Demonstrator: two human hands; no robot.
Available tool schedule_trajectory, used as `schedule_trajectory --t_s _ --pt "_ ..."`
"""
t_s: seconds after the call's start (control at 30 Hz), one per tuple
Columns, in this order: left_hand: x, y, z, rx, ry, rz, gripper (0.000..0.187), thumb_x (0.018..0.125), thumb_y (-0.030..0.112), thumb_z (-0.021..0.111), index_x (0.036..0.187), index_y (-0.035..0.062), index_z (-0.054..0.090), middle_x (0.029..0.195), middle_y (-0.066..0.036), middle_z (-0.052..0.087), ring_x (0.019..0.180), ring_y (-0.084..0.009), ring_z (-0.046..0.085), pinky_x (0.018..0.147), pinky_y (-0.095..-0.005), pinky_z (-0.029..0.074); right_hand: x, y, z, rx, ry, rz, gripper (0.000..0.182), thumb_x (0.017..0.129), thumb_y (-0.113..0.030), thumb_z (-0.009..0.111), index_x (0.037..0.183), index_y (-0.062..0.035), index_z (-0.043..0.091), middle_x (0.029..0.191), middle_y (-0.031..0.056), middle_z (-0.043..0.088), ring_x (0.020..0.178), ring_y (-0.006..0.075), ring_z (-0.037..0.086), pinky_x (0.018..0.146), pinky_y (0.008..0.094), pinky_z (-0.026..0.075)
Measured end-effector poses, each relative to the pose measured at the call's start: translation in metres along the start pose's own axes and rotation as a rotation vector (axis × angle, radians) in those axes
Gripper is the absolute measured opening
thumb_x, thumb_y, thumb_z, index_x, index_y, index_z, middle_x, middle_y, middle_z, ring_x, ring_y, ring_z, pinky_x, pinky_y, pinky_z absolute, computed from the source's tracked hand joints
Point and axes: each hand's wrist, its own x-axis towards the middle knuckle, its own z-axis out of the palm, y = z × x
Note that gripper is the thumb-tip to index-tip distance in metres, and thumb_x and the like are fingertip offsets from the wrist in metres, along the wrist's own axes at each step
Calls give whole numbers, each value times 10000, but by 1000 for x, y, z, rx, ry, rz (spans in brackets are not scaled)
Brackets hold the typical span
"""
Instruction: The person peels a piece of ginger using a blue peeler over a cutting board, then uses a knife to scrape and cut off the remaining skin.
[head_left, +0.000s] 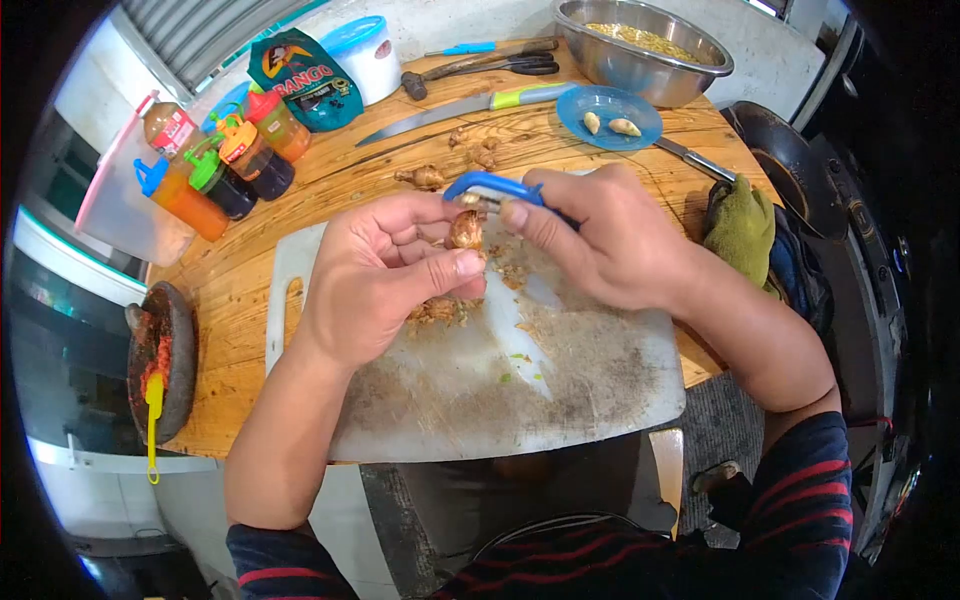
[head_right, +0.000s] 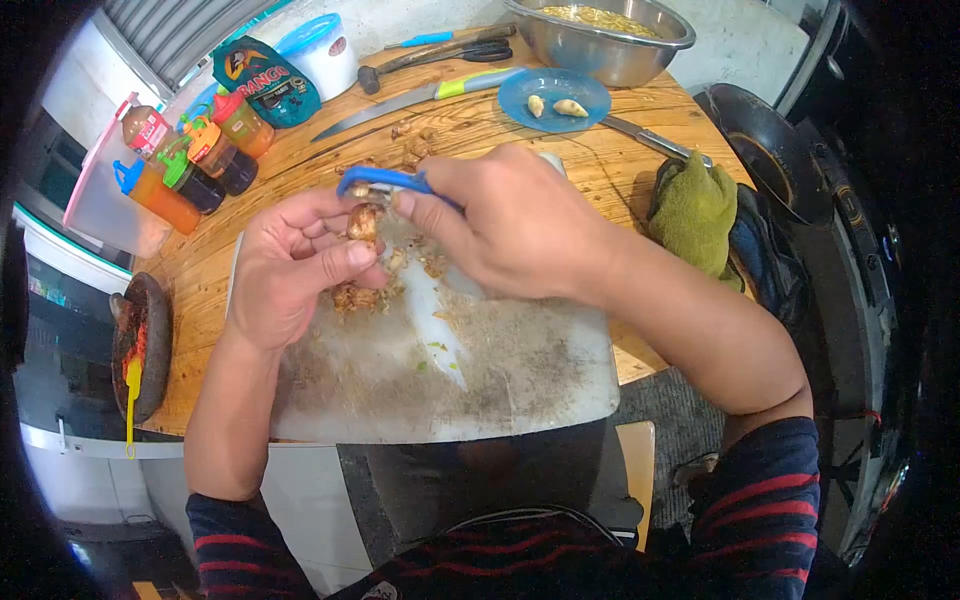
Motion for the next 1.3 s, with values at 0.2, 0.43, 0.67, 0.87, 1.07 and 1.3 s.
schedule_trajectory --t_s 0.2,0.43,0.67,0.87,1.07,1.3 --pt "0 2 6 -41 19 16 361 803 38 704 1142 -24 598 946 -116 671 749 -158 667 681 -273 568 -1 -1 4 86 -63 -95 283 906 -249 587 736 -24 565 540 194 522 540 400 558 504 468 422" --pt "1 -1 1 -66 -1 20 345 812 44 694 1134 -29 596 965 -100 655 840 -153 642 717 -304 584 -2 0 6 77 -17 -90 290 905 -243 590 715 -29 550 528 189 514 531 400 555 497 466 415" --pt "1 -1 3 -55 -11 24 347 824 43 682 1148 -35 588 981 -110 655 867 -164 647 728 -310 584 -1 -1 4 99 -40 -61 287 904 -241 590 719 -24 556 535 191 516 536 400 558 496 460 421" --pt "1 -1 0 -61 5 19 345 829 42 677 1151 -41 583 980 -118 659 852 -164 652 731 -305 583 -2 -2 5 34 -1 -50 276 896 -237 594 724 -25 558 536 191 519 545 402 564 501 465 425" --pt "-1 1 4 -26 1 60 368 829 42 675 1171 -49 574 977 -116 657 851 -158 651 725 -297 579 -4 -2 6 27 -5 -46 278 898 -242 588 727 -26 556 543 190 529 553 406 565 510 472 428" --pt "-2 3 1 -29 -25 41 388 828 42 676 1189 -50 568 977 -123 655 855 -166 653 743 -303 580 4 7 -7 -2 124 40 320 915 -253 586 704 -15 555 543 199 511 513 391 538 486 439 410"
